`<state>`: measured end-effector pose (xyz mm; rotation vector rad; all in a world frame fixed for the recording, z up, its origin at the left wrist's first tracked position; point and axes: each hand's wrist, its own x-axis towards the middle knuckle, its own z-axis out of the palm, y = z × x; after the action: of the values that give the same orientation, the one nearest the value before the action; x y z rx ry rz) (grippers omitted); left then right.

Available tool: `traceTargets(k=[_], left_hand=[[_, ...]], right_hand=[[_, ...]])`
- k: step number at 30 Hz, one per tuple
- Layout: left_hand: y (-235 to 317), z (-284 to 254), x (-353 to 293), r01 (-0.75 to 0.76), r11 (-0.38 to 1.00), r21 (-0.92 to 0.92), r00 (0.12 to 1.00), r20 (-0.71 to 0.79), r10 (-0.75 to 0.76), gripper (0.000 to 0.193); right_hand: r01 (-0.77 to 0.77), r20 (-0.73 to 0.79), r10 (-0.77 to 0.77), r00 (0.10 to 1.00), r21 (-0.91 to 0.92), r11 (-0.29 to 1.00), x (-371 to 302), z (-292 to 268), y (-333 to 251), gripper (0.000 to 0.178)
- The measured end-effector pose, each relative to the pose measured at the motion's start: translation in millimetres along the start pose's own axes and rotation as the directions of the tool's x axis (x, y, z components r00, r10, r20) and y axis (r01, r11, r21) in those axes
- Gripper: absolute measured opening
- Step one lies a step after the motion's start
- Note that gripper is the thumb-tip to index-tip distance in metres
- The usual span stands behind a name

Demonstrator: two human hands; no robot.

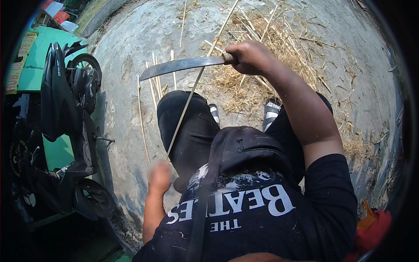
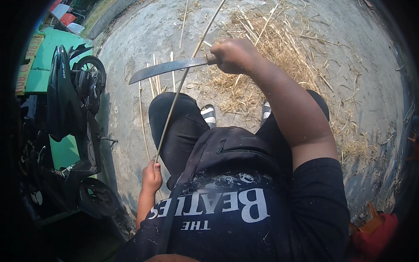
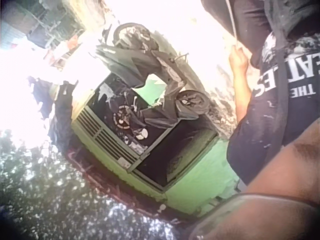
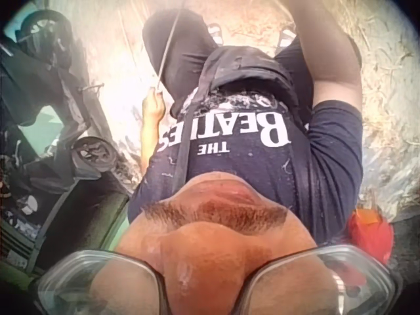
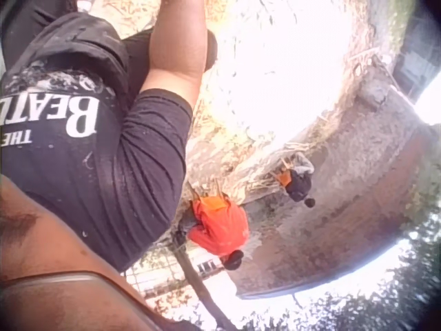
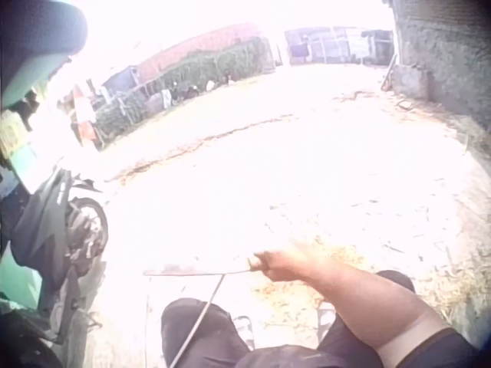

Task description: The person shaves a bamboo strip with a knife, sets it aside, and picks up another bamboo strip. The person bends the new bamboo strip and shaves it down with the knife.

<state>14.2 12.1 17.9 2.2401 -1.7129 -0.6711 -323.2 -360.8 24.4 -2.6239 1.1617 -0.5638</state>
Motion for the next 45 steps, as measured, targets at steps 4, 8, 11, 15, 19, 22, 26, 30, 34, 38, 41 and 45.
traceTargets(k=[4, 8, 11, 15, 19, 22, 26, 30, 34, 38, 41, 45], left_hand=[[-6, 6, -1, -0.013, 0.996, 0.083, 0.999, -0.045, 0.017, 0.044], [-6, -1, 8, 0.002, 0.993, 0.114, 1.000, -0.022, 0.000, 0.042], [-4, 2, -2, -0.001, 0.989, 0.147, 0.997, -0.078, 0.013, 0.041], [3, 5, -1, 0.024, 0.987, 0.161, 0.996, -0.085, -0.010, 0.039], [0, 13, 5, -0.031, 0.985, 0.171, 0.990, -0.132, 0.054, 0.038], [-3, 10, 3, -0.034, 0.987, 0.160, 0.991, -0.122, 0.054, 0.038], [-12, 7, -3, -0.020, 0.995, 0.103, 0.997, -0.077, 0.028, 0.036], [-4, 10, 2, -0.040, 0.991, 0.126, 0.991, -0.118, 0.055, 0.036], [-2, 7, 2, -0.052, 0.986, 0.157, 0.992, -0.108, 0.069, 0.036], [-6, 2, -2, -0.012, 0.994, 0.109, 0.999, -0.046, 0.017, 0.034], [-14, 7, 2, -0.046, 0.992, 0.114, 0.996, -0.072, 0.055, 0.034], [2, -1, 3, -0.001, 0.980, 0.197, 0.999, -0.039, 0.009, 0.033]], right_hand=[[-0.092, 0.021, 0.090, 0.996, 0.152, 0.984, 3, 0, 25, 0.011], [-0.332, 0.047, 0.331, 0.943, 0.236, 0.913, 5, 5, 62, 0.013], [-0.345, 0.143, 0.326, 0.934, 0.133, 0.929, 6, -19, 19, 0.021], [-0.033, 0.201, 0.049, 0.978, -0.086, 0.996, -6, -30, -17, 0.013], [-0.307, 0.244, 0.268, 0.932, 0.139, 0.941, -6, -5, 39, 0.010], [-0.305, 0.203, 0.296, 0.933, 0.011, 0.952, -4, -14, 22, 0.018], [-0.073, 0.021, 0.071, 0.997, 0.118, 0.990, -3, -4, -10, 0.011], [-0.351, 0.206, 0.319, 0.925, 0.145, 0.925, -4, -5, 37, 0.020], [-0.325, 0.066, 0.321, 0.945, 0.075, 0.943, -5, 0, 33, 0.016], [-0.051, -0.051, 0.056, 0.997, 0.102, 0.994, -3, 5, 10, 0.010], [-0.066, -0.024, 0.066, 0.998, 0.032, 0.997, 0, 4, 18, 0.009], [-0.443, 0.088, 0.434, 0.897, 0.176, 0.879, -2, 7, 63, 0.015]])
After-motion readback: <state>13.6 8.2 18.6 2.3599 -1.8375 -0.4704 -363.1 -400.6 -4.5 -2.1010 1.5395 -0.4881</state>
